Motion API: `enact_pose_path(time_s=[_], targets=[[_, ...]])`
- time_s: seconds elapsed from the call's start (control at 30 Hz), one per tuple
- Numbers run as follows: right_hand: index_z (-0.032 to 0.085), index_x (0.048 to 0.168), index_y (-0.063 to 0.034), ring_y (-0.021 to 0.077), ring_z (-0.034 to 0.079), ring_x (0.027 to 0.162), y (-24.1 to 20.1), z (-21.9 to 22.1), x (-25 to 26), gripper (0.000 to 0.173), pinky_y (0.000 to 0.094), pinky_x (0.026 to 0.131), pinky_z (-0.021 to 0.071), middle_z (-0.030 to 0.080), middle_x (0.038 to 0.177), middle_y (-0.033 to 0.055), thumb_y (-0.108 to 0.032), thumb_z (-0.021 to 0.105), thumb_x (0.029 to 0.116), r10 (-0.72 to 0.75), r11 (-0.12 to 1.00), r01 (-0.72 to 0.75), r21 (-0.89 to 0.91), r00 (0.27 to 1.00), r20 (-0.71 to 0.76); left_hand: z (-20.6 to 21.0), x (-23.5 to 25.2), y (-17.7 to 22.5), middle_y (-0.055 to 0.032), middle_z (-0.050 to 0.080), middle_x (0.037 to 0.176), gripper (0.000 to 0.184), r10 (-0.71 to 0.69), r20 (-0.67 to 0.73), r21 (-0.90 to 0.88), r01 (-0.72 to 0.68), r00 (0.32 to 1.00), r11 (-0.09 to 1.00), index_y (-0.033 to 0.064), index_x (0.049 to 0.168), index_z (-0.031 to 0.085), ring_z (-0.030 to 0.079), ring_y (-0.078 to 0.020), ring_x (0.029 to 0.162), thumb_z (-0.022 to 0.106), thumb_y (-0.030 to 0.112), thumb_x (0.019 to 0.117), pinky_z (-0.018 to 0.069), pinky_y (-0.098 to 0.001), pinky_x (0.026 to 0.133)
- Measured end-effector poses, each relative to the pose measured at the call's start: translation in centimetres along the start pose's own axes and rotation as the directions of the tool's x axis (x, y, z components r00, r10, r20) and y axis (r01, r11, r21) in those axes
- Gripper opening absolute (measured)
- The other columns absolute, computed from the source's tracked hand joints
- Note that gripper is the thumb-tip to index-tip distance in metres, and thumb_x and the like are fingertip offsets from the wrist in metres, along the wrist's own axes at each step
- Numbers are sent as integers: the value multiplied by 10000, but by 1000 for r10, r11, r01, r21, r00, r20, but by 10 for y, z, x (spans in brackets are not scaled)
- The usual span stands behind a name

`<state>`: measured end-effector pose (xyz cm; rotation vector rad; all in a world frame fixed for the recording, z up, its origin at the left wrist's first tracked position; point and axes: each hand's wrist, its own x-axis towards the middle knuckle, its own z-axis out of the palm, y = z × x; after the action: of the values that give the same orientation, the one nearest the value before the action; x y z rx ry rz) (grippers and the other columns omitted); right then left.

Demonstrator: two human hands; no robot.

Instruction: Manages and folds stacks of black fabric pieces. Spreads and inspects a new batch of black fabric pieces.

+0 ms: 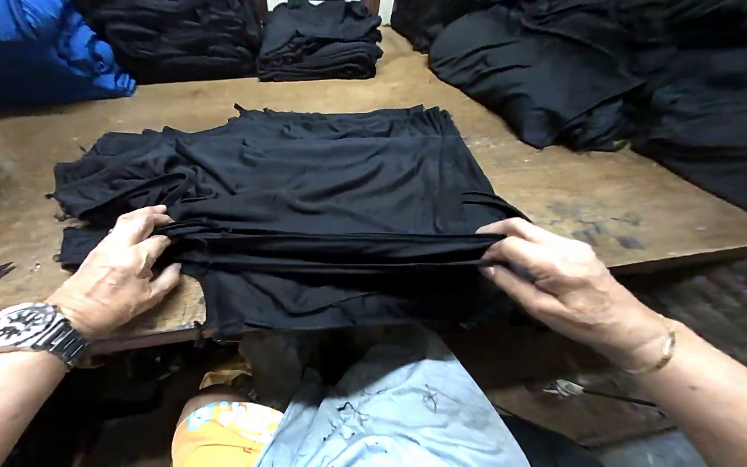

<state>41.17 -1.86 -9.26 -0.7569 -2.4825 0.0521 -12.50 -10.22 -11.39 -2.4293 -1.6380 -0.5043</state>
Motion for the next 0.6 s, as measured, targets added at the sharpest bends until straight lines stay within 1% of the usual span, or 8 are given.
enact_pose_path(time_s=[0.1, 0.17, 0.23, 0.3, 0.33, 0.4, 0.5, 0.6], targets=[[706, 897, -32, 169, 679, 1015, 12, -15, 11, 228, 309, 868, 567, 689, 1108, 123, -161, 532, 971, 8, 999, -7, 39, 1000, -17, 0, 1, 6, -298, 522, 1412, 550, -52, 41, 2, 52, 998, 999, -97, 1006, 692, 460, -466, 1377, 519, 412, 888, 396, -585, 1124], [700, 935, -33, 118, 669, 958, 21, -23, 19, 228, 283, 843, 556, 695, 1049, 92, -167, 522, 981, 37, 997, -35, 61, 999, -31, -4, 4, 12, -276, 508, 1439, 562, -104, 71, 8, 104, 992, 995, -72, 1011, 701, 485, -438, 1364, 561, 463, 905, 423, -579, 1102], [685, 1002, -42, 49, 630, 838, 28, -31, 27, 224, 239, 753, 530, 681, 947, 44, -180, 509, 1003, 86, 992, -81, 93, 995, -43, -5, 6, 15, -267, 525, 1429, 441, -141, 58, -11, 142, 988, 990, -67, 1009, 704, 514, -433, 1338, 630, 364, 946, 438, -596, 1083], [675, 1021, -49, 24, 610, 793, 36, -37, 36, 213, 223, 725, 517, 669, 909, 26, -191, 517, 1013, 95, 989, -90, 115, 994, -44, -3, 10, 13, -263, 568, 1382, 316, -137, 11, -8, 137, 991, 991, -63, 994, 712, 555, -430, 1295, 661, 246, 957, 463, -598, 1058], [680, 1011, -50, 22, 609, 792, 41, -39, 39, 198, 216, 726, 518, 669, 905, 24, -184, 535, 1005, 78, 989, -71, 127, 996, -48, -3, 13, 13, -261, 583, 1358, 265, -131, -3, -3, 131, 991, 991, -61, 976, 712, 572, -426, 1273, 664, 199, 953, 473, -591, 1050], [693, 1017, -38, 31, 639, 842, 47, -42, 45, 177, 219, 778, 547, 694, 965, 45, -160, 571, 974, 61, 989, -55, 139, 997, -46, -3, 17, 13, -273, 596, 1330, 204, -122, -11, 1, 122, 992, 992, -74, 950, 707, 586, -434, 1245, 655, 122, 948, 478, -587, 1039], [712, 1008, -53, 10, 649, 829, 50, -47, 52, 174, 211, 781, 551, 710, 952, 30, -191, 612, 972, 119, 984, -110, 144, 991, -59, -6, 22, 9, -265, 617, 1287, 199, -82, 3, 20, 82, 997, 996, -73, 926, 694, 614, -422, 1201, 565, 73, 968, 498, -575, 1009], [717, 983, -78, -36, 636, 789, 54, -51, 59, 138, 164, 755, 538, 711, 905, -16, -195, 651, 953, 187, 969, -172, 177, 980, -68, -13, 27, 5, -246, 632, 1234, 206, -37, 20, 17, 37, 999, 999, -56, 936, 687, 644, -408, 1129, 533, 75, 969, 525, -581, 945]])
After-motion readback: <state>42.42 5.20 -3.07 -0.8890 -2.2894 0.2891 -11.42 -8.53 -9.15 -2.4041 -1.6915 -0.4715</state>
